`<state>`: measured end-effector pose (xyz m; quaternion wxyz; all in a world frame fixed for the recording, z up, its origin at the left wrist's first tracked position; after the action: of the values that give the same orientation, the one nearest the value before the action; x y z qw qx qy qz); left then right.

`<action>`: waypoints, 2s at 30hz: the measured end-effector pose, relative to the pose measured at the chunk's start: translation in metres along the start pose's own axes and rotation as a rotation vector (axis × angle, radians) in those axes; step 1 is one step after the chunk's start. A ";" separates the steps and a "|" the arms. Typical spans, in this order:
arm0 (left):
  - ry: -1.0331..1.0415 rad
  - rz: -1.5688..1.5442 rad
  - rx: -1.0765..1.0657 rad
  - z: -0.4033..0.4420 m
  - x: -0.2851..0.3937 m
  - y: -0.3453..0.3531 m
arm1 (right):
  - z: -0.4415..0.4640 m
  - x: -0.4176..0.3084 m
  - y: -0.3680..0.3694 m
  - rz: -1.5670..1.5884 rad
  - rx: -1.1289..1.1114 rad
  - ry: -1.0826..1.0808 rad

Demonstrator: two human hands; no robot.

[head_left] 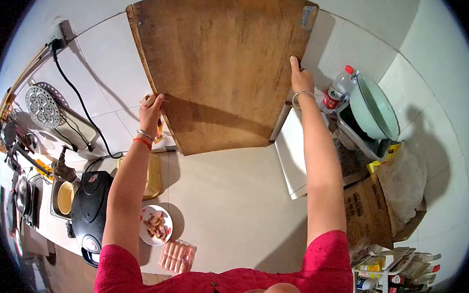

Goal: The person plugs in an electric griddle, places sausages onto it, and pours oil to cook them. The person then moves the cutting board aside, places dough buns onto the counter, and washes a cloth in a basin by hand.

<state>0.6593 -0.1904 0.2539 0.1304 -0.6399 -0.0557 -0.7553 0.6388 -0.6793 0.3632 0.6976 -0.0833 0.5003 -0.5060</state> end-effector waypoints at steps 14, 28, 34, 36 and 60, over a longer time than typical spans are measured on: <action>0.265 0.111 0.026 0.003 0.003 0.018 | -0.005 0.012 -0.014 0.049 0.061 0.009; 0.094 0.013 -0.600 -0.295 -0.030 0.045 | -0.379 0.021 0.025 0.252 -0.438 -0.181; 0.286 1.022 -0.667 -0.410 -0.097 0.092 | -0.467 0.054 0.015 0.367 -0.483 0.104; 0.104 1.051 -0.650 -0.417 -0.138 0.087 | -0.486 0.055 0.023 0.281 -0.568 0.050; -0.652 0.392 -0.852 -0.591 -0.167 -0.089 | -0.668 -0.008 0.064 -0.068 -0.479 -0.818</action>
<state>0.0967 -0.2322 -0.0056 -0.0256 -0.8343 0.3362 -0.4361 0.1566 -0.3817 0.0042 0.7816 -0.4507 0.2841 -0.3244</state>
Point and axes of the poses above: each hand's wrist, its own z-axis towards the middle knuckle, its own y-axis out of the palm, x = y × z, the point moved 6 cm from there along z, towards the middle knuckle, and after that the axes turned 13 degrees about -y, right-handed, at the moved point
